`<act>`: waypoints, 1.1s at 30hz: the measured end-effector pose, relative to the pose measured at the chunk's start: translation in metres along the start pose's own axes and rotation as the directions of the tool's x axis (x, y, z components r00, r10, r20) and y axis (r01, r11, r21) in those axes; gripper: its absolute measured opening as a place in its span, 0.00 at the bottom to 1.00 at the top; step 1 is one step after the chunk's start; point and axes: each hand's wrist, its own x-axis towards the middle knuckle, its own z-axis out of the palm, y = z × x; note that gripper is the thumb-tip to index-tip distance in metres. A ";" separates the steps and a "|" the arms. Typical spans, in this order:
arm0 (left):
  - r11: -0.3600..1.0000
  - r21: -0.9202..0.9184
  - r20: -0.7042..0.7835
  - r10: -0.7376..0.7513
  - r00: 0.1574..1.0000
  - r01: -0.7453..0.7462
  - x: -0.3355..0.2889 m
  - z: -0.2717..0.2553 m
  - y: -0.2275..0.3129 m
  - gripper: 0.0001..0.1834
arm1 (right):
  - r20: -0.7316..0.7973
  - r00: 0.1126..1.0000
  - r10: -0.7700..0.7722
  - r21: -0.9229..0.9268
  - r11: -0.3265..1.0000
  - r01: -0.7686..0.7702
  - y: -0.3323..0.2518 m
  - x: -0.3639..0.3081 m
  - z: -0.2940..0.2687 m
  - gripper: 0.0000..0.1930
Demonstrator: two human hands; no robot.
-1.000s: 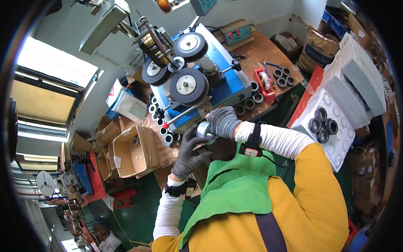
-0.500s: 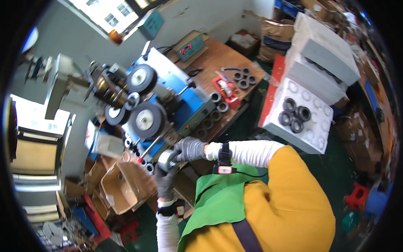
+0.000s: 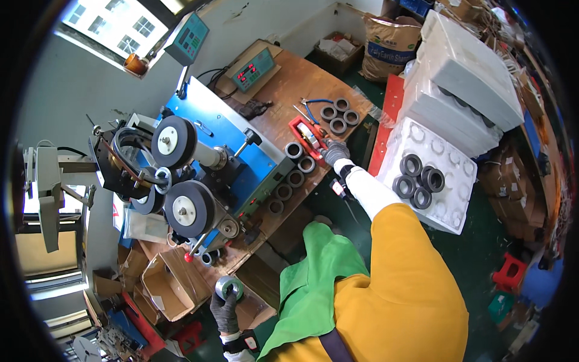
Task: Operating a mechanical forming machine to process cylindrical metal components and applying adhesive tape.
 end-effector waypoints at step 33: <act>0.998 -0.015 0.023 -0.063 0.998 0.063 0.015 0.043 0.016 0.19 | 0.119 0.942 0.313 0.279 0.900 -0.335 0.032 0.019 0.048 0.29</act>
